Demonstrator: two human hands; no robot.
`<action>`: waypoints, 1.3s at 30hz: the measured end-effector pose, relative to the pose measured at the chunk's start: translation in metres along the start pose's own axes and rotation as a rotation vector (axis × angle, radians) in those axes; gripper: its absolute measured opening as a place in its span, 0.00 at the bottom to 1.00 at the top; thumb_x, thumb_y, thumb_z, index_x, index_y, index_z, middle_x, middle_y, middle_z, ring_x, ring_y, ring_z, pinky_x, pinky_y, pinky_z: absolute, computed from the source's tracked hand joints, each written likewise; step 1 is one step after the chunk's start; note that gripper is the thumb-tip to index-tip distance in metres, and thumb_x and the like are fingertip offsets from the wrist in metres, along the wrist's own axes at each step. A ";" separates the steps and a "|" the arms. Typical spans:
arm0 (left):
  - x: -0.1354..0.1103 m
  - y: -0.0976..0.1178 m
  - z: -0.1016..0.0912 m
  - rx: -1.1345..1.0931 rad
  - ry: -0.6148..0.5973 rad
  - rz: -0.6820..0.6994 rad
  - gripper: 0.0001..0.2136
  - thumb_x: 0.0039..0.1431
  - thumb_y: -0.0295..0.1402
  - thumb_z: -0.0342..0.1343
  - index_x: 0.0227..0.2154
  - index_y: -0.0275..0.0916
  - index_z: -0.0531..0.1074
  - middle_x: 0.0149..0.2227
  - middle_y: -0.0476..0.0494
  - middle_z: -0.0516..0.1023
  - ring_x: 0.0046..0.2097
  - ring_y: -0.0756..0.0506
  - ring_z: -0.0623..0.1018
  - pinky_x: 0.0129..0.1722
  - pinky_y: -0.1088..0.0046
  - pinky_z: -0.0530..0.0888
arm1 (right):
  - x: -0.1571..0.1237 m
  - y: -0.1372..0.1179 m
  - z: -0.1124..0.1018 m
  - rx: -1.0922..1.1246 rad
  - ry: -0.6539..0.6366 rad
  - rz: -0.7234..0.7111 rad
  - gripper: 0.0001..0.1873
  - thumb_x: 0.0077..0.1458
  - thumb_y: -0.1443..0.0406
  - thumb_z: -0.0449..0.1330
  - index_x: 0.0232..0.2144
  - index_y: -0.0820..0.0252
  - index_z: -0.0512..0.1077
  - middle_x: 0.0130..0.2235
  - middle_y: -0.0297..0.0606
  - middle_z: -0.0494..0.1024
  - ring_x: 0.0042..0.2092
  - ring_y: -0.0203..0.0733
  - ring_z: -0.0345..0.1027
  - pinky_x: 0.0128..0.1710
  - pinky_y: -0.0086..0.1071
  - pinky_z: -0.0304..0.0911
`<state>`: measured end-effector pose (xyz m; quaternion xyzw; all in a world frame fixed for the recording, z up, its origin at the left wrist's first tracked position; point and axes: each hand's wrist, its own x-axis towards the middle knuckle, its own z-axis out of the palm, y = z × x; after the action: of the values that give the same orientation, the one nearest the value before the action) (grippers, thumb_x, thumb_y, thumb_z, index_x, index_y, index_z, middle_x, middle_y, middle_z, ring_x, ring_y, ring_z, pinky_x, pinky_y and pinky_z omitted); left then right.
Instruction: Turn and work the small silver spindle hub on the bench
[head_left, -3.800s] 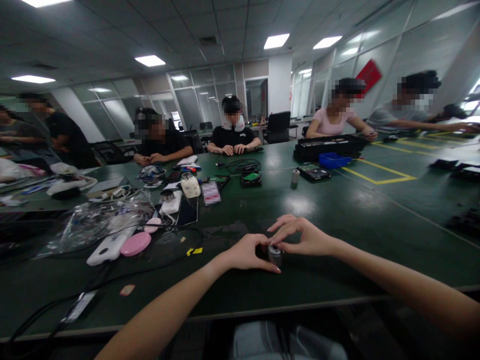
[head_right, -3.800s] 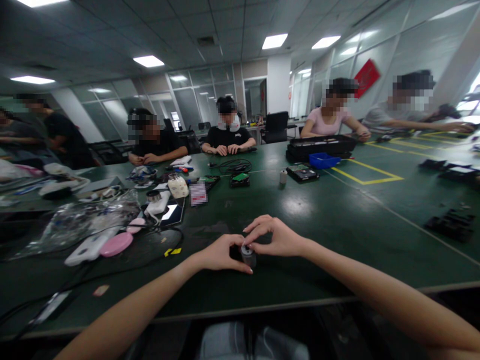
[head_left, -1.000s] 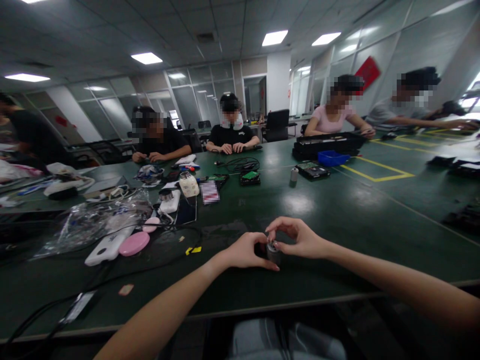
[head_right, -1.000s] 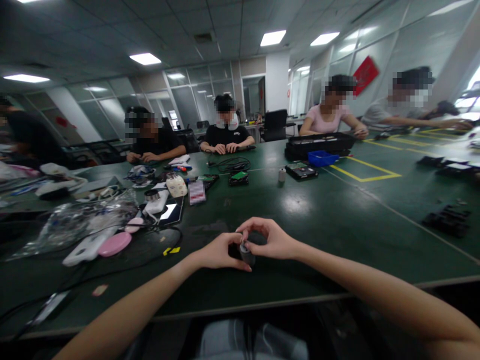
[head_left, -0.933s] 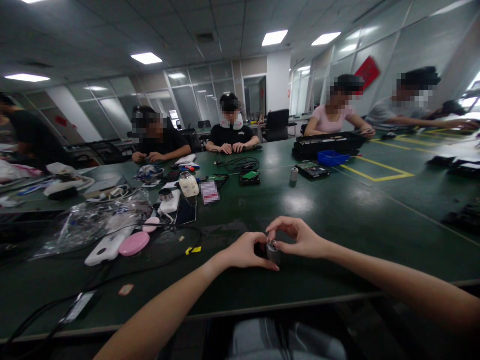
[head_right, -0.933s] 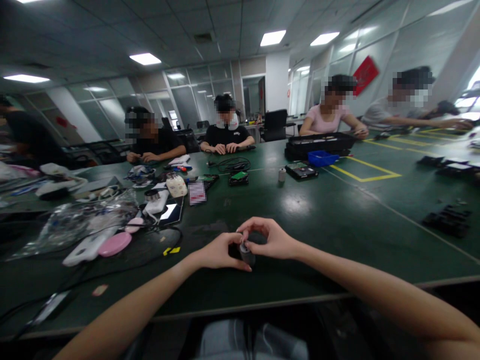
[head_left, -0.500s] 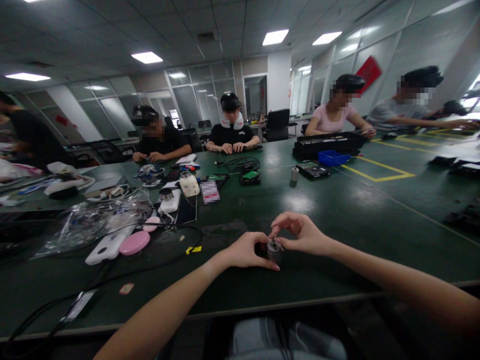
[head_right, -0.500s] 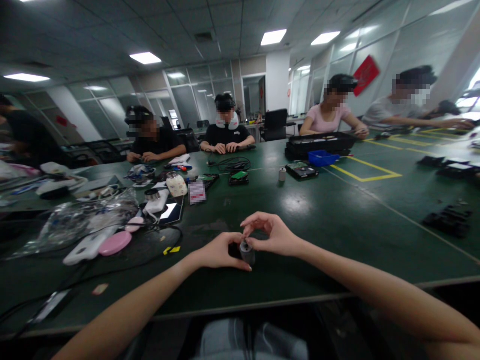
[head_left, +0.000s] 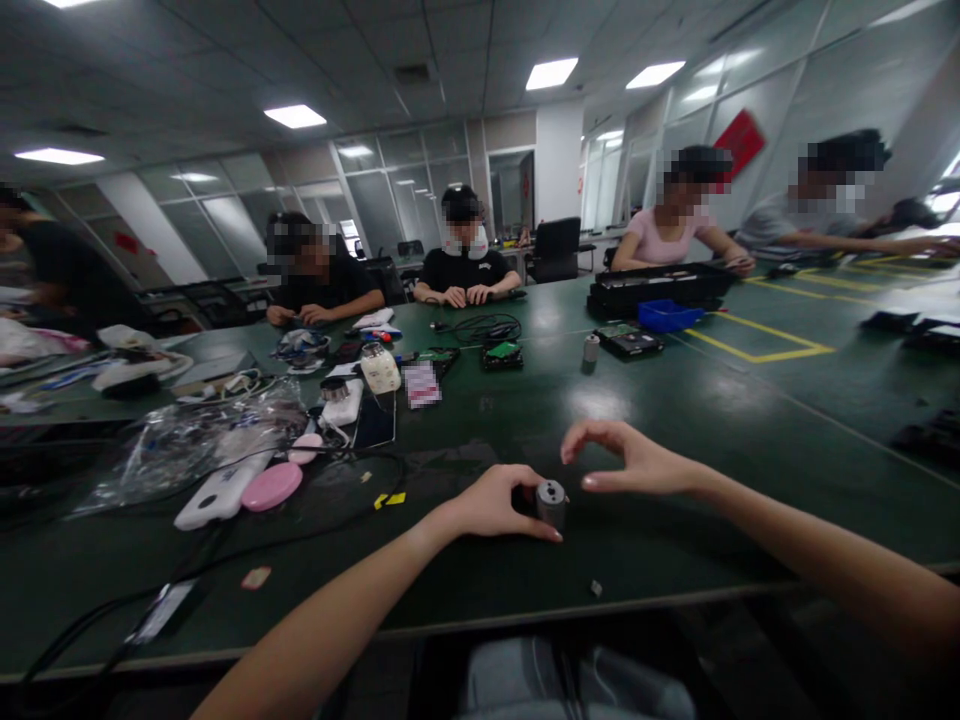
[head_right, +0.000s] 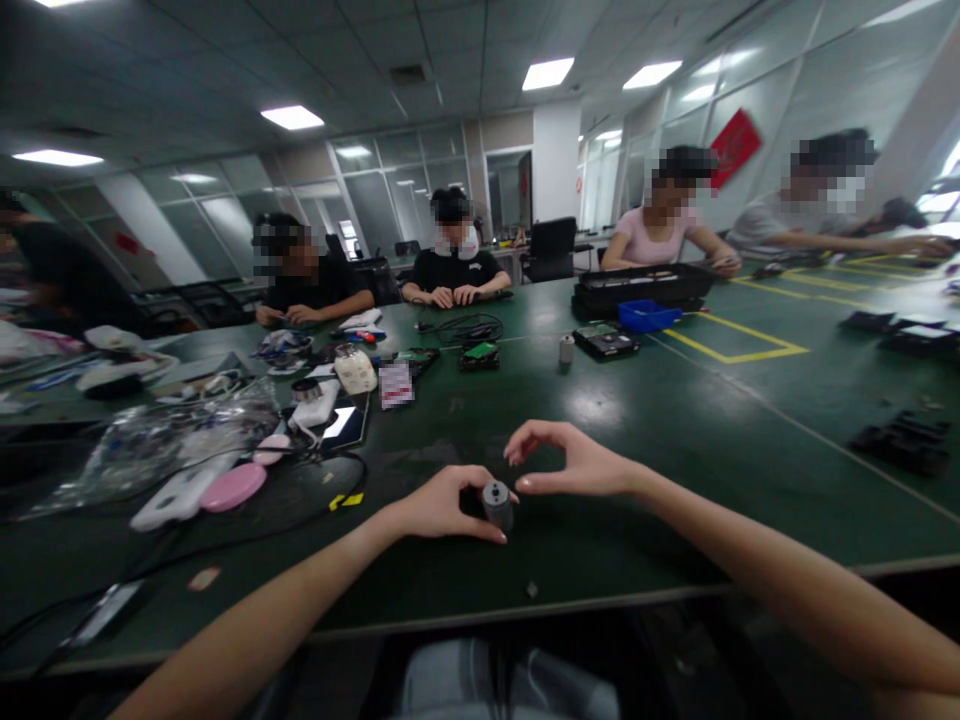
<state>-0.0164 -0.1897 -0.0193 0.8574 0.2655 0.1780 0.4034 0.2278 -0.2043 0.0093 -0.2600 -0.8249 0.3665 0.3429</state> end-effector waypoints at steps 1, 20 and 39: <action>0.000 0.000 0.000 -0.002 0.004 -0.003 0.20 0.44 0.40 0.71 0.40 0.37 0.78 0.39 0.45 0.79 0.41 0.44 0.76 0.40 0.73 0.70 | -0.005 -0.002 -0.003 -0.026 -0.072 -0.006 0.22 0.44 0.57 0.72 0.39 0.61 0.74 0.38 0.37 0.76 0.40 0.41 0.70 0.42 0.34 0.65; 0.002 -0.003 0.001 0.002 0.022 -0.001 0.20 0.42 0.39 0.71 0.39 0.36 0.78 0.38 0.46 0.79 0.40 0.44 0.76 0.40 0.73 0.70 | -0.022 -0.012 0.025 -0.386 -0.371 -0.050 0.09 0.60 0.58 0.61 0.37 0.55 0.79 0.30 0.33 0.76 0.35 0.36 0.68 0.38 0.29 0.58; 0.001 0.000 0.000 -0.047 -0.006 -0.037 0.21 0.44 0.39 0.71 0.41 0.37 0.77 0.40 0.45 0.80 0.42 0.43 0.77 0.41 0.72 0.70 | 0.026 -0.033 0.002 -0.964 -0.261 -0.353 0.15 0.68 0.61 0.48 0.40 0.55 0.74 0.34 0.35 0.75 0.33 0.38 0.66 0.35 0.33 0.51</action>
<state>-0.0156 -0.1897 -0.0192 0.8431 0.2756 0.1742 0.4276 0.2036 -0.2072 0.0440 -0.1974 -0.9669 -0.0883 0.1356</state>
